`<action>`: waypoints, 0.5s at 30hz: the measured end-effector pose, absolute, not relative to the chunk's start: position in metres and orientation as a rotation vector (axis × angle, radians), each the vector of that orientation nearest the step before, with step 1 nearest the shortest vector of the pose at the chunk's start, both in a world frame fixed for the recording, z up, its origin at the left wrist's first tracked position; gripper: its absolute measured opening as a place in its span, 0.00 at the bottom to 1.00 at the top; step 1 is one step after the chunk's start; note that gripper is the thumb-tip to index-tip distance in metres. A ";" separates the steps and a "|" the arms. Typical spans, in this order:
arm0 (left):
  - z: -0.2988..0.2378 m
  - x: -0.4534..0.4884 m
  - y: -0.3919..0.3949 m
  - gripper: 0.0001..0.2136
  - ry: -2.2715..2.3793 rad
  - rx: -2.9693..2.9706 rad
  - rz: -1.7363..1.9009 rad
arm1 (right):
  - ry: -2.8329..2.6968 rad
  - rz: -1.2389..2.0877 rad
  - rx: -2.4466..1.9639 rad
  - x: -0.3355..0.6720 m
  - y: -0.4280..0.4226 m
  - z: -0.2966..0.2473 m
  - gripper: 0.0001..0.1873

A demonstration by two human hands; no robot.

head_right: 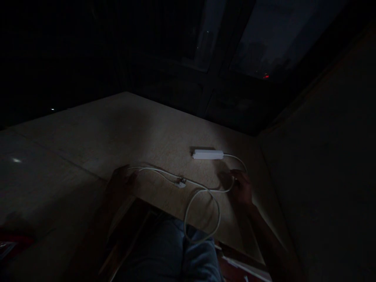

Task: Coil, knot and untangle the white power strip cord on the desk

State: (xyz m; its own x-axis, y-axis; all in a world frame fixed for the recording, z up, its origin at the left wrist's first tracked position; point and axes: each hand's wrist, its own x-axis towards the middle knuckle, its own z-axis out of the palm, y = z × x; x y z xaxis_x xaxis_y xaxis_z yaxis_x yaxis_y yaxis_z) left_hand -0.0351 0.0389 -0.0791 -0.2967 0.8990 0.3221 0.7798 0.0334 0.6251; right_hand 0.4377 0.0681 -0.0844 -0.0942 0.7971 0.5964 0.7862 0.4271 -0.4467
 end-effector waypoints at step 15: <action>-0.058 -0.025 0.050 0.15 1.249 1.478 0.570 | -2.459 0.577 -0.951 0.299 0.077 -0.054 0.29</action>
